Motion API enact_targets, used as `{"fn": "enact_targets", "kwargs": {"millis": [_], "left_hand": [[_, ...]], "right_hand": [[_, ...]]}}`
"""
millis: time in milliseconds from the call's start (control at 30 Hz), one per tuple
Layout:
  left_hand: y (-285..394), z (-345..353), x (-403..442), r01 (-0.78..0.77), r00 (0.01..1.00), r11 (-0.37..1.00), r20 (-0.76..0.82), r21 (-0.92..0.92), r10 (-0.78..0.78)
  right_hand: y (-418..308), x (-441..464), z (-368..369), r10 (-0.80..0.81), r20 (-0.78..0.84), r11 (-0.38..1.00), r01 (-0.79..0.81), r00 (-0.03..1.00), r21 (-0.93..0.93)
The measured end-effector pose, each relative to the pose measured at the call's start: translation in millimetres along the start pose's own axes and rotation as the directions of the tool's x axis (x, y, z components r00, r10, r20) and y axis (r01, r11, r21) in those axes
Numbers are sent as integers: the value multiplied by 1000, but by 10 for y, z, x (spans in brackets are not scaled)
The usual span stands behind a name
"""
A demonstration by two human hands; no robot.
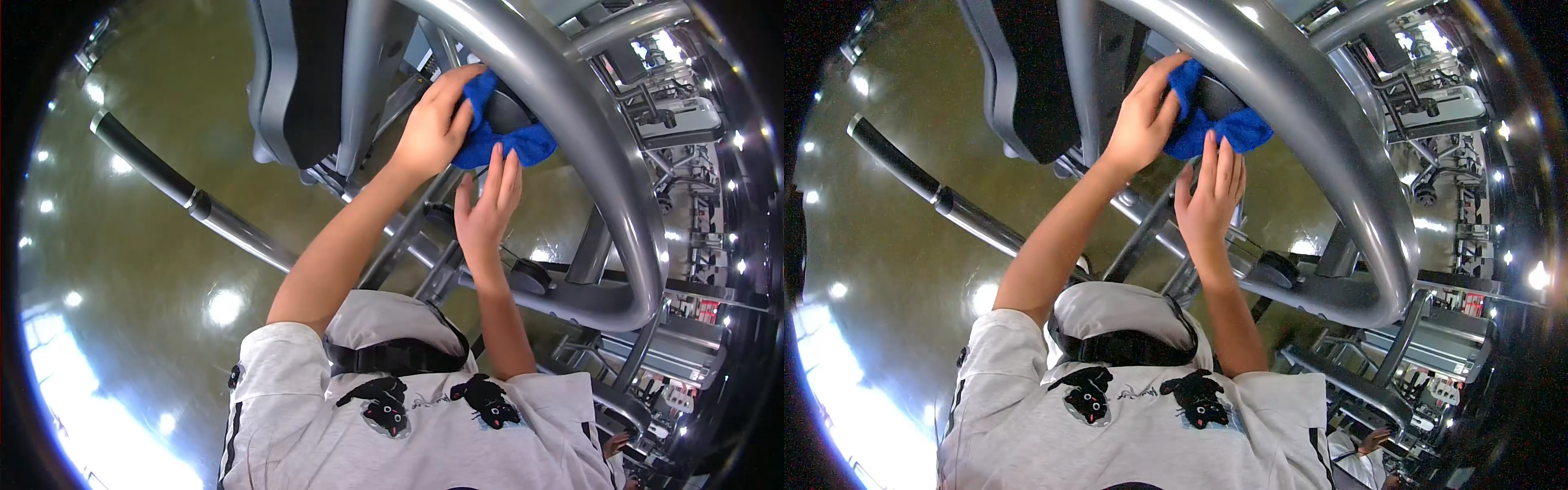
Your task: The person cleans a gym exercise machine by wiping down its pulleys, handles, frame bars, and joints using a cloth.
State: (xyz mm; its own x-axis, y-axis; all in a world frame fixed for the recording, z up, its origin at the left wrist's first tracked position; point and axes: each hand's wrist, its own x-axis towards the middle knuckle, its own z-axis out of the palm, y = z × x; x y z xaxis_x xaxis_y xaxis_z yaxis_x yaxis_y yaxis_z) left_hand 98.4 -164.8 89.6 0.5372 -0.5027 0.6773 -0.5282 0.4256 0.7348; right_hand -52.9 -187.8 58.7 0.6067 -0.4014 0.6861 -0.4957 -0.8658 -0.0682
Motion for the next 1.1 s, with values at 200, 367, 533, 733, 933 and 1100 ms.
{"fn": "enact_targets", "kwargs": {"millis": [200,367,533,733,933,1100], "left_hand": [[-149,-5,-356,486,872,870,-17,-83,-489],[-69,43,-285,567,818,809,-13,-155,-575],[-62,45,-167,424,857,757,-49,-497,-512],[-85,33,-394,579,755,655,15,-485,-656],[-72,195,-949,667,674,532,119,-521,-729],[255,151,-865,585,627,437,39,-683,-778]], "right_hand": [[-120,-82,28,148,10,975,-148,989,163],[-103,210,-53,-27,85,1000,27,996,-5],[-241,579,-105,-117,280,973,167,953,-161],[-174,264,-4,-25,359,978,97,933,-184],[-69,-236,-103,166,342,966,-84,925,-243],[-33,-99,-225,235,51,972,-235,971,-7]]}}
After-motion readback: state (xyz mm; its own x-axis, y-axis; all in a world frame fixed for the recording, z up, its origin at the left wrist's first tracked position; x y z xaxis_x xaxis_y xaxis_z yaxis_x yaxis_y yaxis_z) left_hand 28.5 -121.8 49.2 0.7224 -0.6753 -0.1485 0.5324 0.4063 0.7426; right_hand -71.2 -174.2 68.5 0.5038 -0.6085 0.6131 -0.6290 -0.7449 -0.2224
